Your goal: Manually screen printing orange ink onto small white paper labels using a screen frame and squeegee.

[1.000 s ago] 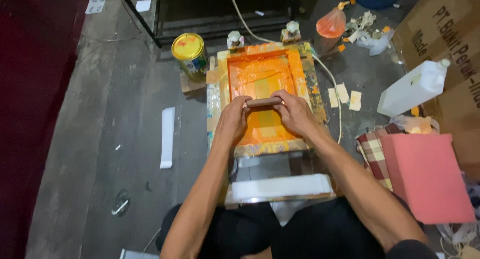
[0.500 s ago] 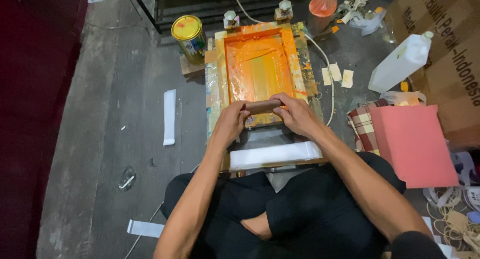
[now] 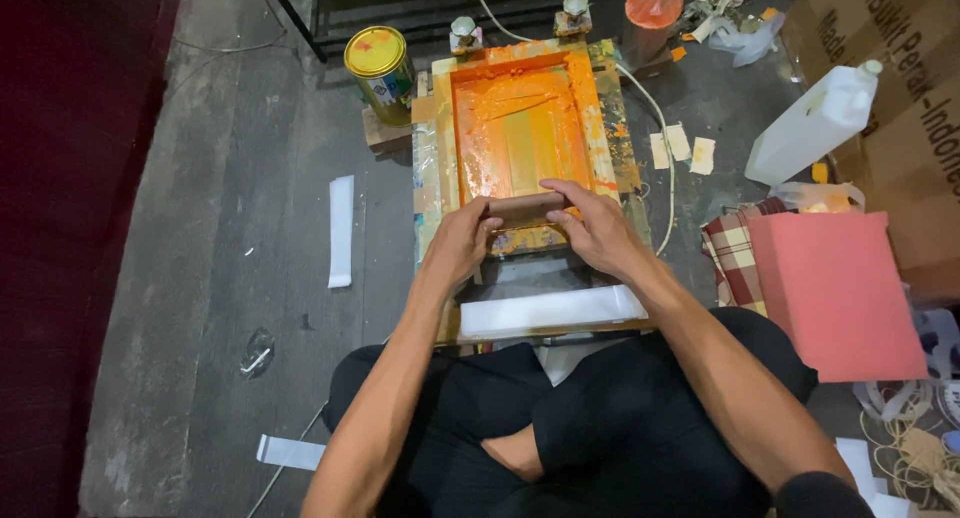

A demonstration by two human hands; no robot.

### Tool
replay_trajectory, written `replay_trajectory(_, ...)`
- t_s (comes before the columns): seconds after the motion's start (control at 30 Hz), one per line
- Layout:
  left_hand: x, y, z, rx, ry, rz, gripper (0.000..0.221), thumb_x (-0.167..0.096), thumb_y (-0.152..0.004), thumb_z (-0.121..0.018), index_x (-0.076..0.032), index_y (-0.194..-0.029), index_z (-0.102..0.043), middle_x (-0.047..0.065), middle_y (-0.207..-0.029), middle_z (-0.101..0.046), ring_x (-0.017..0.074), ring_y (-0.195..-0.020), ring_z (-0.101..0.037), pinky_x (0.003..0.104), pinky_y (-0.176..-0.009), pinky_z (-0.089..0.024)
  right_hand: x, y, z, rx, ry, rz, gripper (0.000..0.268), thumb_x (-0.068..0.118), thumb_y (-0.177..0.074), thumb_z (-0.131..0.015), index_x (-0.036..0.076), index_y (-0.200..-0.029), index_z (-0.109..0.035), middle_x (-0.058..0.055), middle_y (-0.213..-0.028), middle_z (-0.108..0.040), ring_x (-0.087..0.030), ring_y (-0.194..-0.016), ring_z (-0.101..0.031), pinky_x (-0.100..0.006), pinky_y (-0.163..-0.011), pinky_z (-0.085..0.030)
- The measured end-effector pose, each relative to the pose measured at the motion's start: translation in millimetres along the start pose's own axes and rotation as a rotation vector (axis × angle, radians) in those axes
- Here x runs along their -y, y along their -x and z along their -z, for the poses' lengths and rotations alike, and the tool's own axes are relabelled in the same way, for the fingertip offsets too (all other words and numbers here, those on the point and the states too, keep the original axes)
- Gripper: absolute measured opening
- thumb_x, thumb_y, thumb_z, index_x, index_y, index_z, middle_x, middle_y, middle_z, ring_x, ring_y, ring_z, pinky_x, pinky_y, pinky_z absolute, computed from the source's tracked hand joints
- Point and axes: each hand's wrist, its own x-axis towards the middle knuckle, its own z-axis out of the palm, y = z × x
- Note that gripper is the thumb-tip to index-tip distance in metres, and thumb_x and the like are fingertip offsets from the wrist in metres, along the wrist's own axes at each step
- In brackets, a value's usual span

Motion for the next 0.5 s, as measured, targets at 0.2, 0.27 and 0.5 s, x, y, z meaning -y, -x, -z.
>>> replay_trajectory(0.2,9,-3,-4,-0.042,0.022,-0.045,0.022,-0.008,-0.104,-0.053,-0.005,-0.122,-0.066,0.022,-0.106,-0.075,0.0435,-0.103,-0.071,0.053,-0.088,-0.057,3,-2,-3,-0.053,0.033,0.037,0.037,-0.002,-0.096,-0.065,0.006,-0.132,-0.064,-0.018,-0.104,-0.077,-0.041,-0.098,-0.072,-0.051,-0.087,-0.056)
replay_trajectory(0.27,-4,1,-1,-0.042,0.039,-0.052,0.024,-0.009,-0.104,-0.054,-0.005,-0.124,-0.065,0.023,-0.108,-0.075,0.0441,-0.105,-0.070,0.054,-0.089,-0.056,13,2,3,-0.060,0.045,0.037,0.037,-0.002,-0.095,-0.066,0.006,-0.131,-0.064,-0.018,-0.104,-0.077,-0.040,-0.098,-0.072,-0.051,-0.087,-0.056)
replay_trajectory(0.5,-21,-19,4,-0.209,-0.037,-0.129,0.043,-0.022,-0.104,-0.062,-0.005,-0.143,-0.057,0.025,-0.134,-0.063,0.0455,-0.125,-0.061,0.054,-0.106,-0.049,-23,-6,4,-0.348,0.120,-0.072,0.038,0.012,-0.091,-0.080,0.012,-0.127,-0.070,-0.016,-0.096,-0.073,-0.031,-0.086,-0.071,-0.040,-0.077,-0.057)
